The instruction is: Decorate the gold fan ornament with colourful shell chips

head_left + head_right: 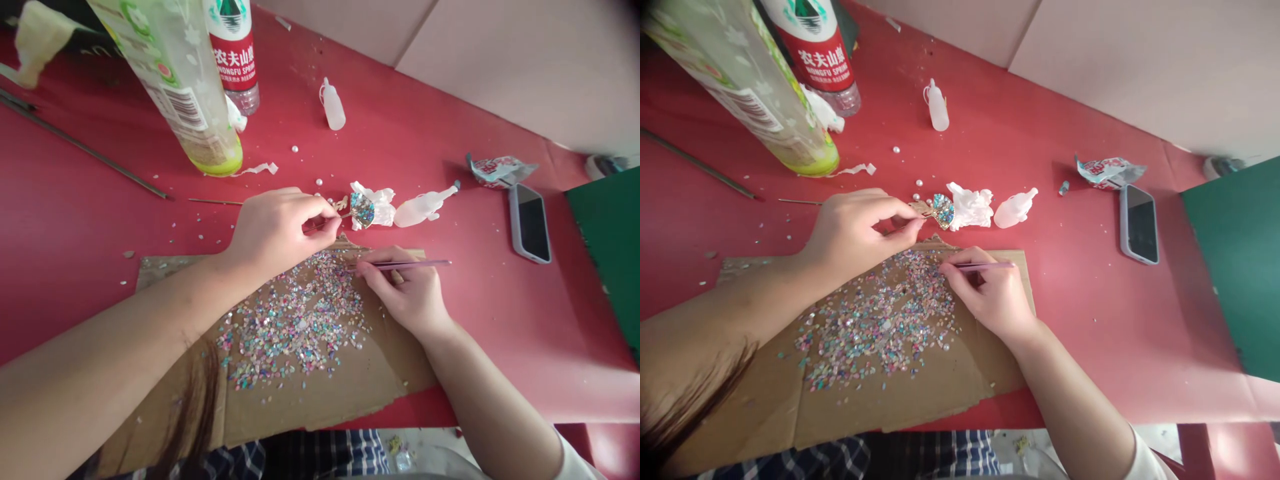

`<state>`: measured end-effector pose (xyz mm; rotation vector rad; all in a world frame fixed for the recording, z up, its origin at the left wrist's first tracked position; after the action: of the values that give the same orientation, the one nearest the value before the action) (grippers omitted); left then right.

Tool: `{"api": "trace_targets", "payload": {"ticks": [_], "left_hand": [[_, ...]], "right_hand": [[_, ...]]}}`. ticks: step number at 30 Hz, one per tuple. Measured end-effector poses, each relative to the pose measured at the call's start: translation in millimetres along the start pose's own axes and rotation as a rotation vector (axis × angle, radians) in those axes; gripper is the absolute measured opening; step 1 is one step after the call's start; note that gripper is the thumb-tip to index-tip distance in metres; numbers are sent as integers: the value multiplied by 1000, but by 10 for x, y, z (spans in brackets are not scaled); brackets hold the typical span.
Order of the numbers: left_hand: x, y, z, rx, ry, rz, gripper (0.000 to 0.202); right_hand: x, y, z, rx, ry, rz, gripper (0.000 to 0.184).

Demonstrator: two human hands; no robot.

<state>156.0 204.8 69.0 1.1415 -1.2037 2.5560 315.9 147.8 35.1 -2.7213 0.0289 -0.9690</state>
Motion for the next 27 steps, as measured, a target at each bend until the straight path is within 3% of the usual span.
{"api": "trace_targets", "payload": {"ticks": [3, 14, 20, 27], "left_hand": [[-11, 2, 0, 5, 3, -8, 21], [-72, 5, 36, -10, -28, -74, 22], [-99, 4, 50, -24, -6, -99, 20], [-131, -7, 40, 13, -16, -151, 22]], "right_hand": [[-20, 15, -19, 13, -27, -30, 19], [-59, 59, -106, 133, -184, -200, 12], [-101, 88, -204, 193, -102, -233, 13], [-123, 67, -209, 155, -56, -230, 14]]}}
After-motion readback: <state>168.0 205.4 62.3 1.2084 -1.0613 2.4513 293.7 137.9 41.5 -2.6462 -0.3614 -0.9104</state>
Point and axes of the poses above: each hand's wrist, its own y-axis away from the middle knuckle, its own x-axis out of the back of the hand, z = x × y, the point moved 10 cm from there along -y, towards the middle knuckle, and after that the axes turned 2 degrees about z, right-handed, at the moved point
